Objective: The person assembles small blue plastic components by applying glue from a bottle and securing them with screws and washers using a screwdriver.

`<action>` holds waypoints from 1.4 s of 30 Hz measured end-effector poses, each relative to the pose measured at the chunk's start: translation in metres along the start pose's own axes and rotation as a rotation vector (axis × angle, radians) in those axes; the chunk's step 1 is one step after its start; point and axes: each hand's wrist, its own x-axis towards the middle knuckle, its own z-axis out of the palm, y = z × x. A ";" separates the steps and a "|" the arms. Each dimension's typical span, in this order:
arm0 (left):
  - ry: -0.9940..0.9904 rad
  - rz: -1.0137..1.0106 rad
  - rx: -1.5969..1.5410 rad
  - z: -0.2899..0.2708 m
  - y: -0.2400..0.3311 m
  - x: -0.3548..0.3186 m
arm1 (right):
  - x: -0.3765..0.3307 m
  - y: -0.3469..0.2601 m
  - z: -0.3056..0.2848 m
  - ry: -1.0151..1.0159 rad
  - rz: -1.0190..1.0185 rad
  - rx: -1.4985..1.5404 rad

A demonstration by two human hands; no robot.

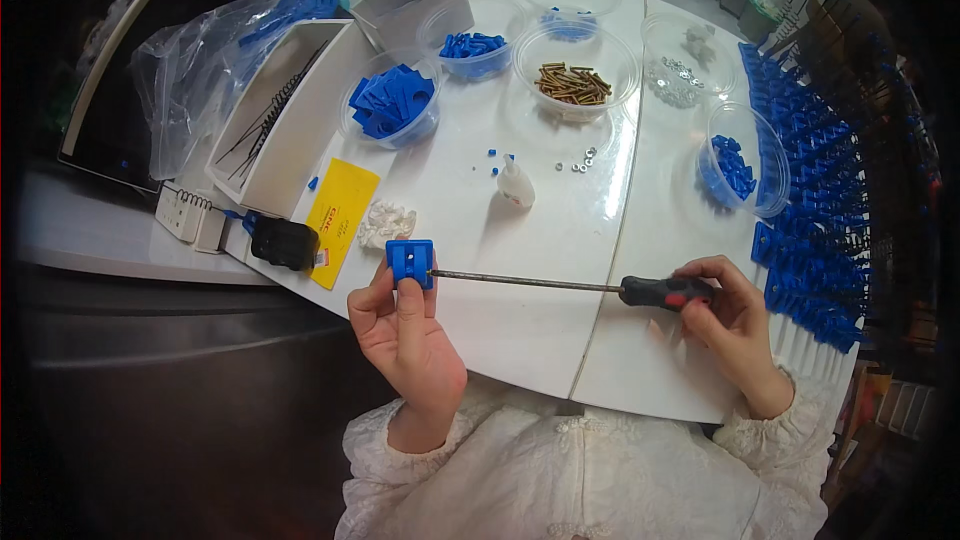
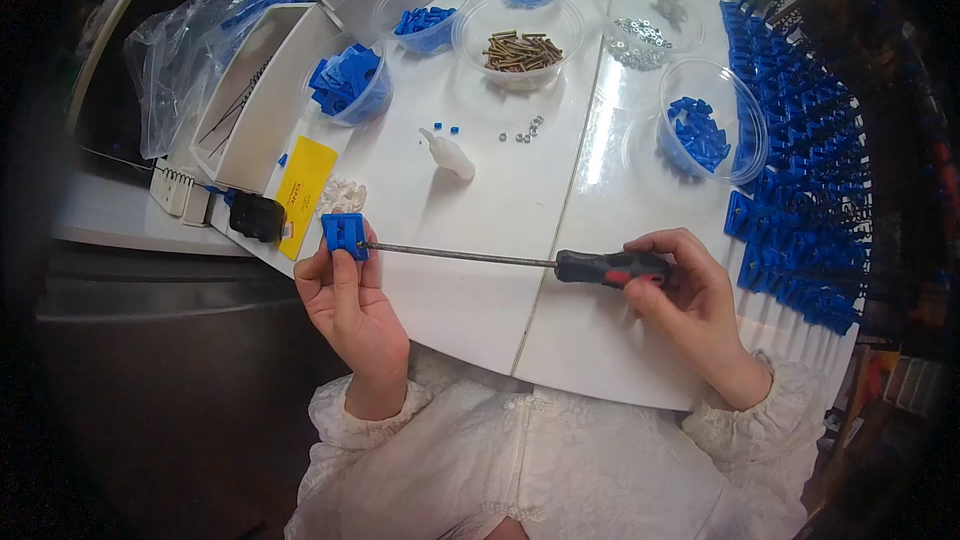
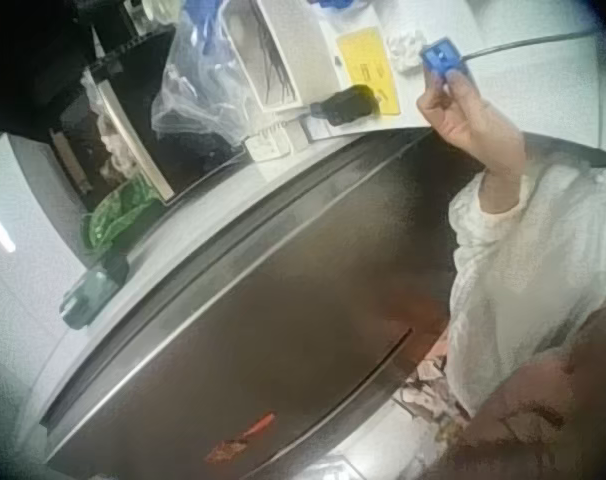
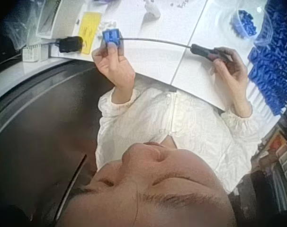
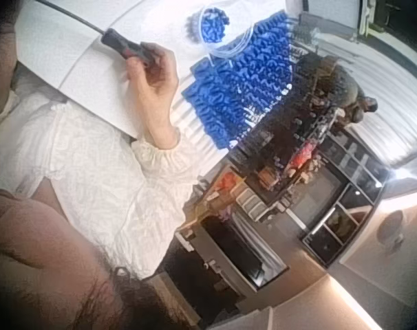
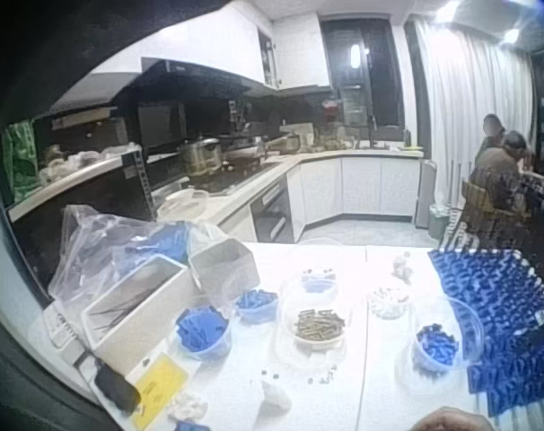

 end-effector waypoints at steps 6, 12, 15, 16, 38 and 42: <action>0.015 -0.008 -0.001 -0.004 -0.001 0.001 | 0.002 -0.012 0.003 0.083 0.042 0.062; -0.010 -0.007 -0.025 -0.002 0.000 0.001 | -0.002 -0.004 -0.014 0.022 0.158 0.071; -0.009 0.001 -0.017 -0.002 0.000 0.001 | -0.003 -0.004 -0.012 0.013 0.174 0.031; -0.008 -0.006 -0.015 -0.003 0.001 0.001 | -0.003 -0.003 -0.012 0.012 0.173 0.030; 0.005 -0.004 -0.053 -0.003 0.001 0.001 | 0.005 0.003 -0.009 0.122 -0.023 0.078; 0.010 -0.010 -0.056 -0.006 0.002 0.001 | -0.001 0.000 -0.015 0.062 0.082 0.108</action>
